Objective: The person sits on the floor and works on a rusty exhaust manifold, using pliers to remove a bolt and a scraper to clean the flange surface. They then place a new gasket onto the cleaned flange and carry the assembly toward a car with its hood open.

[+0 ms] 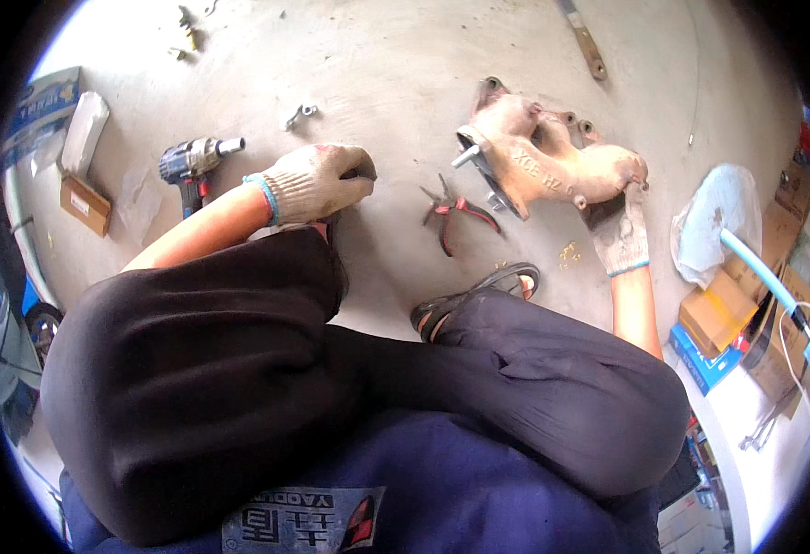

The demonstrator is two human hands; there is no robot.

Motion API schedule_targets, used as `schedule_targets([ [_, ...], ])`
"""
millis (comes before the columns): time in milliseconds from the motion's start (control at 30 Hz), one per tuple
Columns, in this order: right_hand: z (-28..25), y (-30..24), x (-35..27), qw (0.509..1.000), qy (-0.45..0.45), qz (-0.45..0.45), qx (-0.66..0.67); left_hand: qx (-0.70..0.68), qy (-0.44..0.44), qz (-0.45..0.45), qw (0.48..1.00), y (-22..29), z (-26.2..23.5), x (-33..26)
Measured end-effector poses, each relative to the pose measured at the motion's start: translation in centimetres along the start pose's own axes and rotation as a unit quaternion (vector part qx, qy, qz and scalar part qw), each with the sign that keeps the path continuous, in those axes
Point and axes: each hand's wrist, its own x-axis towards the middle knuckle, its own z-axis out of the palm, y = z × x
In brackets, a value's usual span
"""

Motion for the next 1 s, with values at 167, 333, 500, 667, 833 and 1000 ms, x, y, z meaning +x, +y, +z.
schedule_targets([
  [167, 1.2, -0.9, -1.2, 1.0, 0.017, 0.0, 0.008, 0.017, 0.01, 0.058, 0.998, 3.4, -0.9, 1.1],
  [333, 0.1, -0.9, -0.6, 1.0, 0.013, 0.008, -0.006, 0.082, -0.077, 0.054, 0.992, 9.0, -1.7, 3.4],
  [500, 0.2, -1.0, -0.4, 1.0, -0.013, 0.017, 0.007, -0.092, -0.028, -0.022, 0.995, 9.8, -0.1, 3.2],
  [667, 0.1, -1.5, -0.3, 0.999, -0.011, 0.004, -0.037, -0.109, 0.075, -0.016, 0.991, 8.8, 0.6, 3.9],
  [833, 1.2, -2.0, -0.3, 0.997, 0.009, -0.011, -0.075, -0.085, 0.147, 0.039, 0.985, 8.8, -1.1, 3.6],
  [1000, -0.6, -2.9, 0.3, 0.987, 0.051, 0.009, -0.153, 0.183, 0.284, 0.218, 0.915, 5.9, -2.1, 5.6],
])
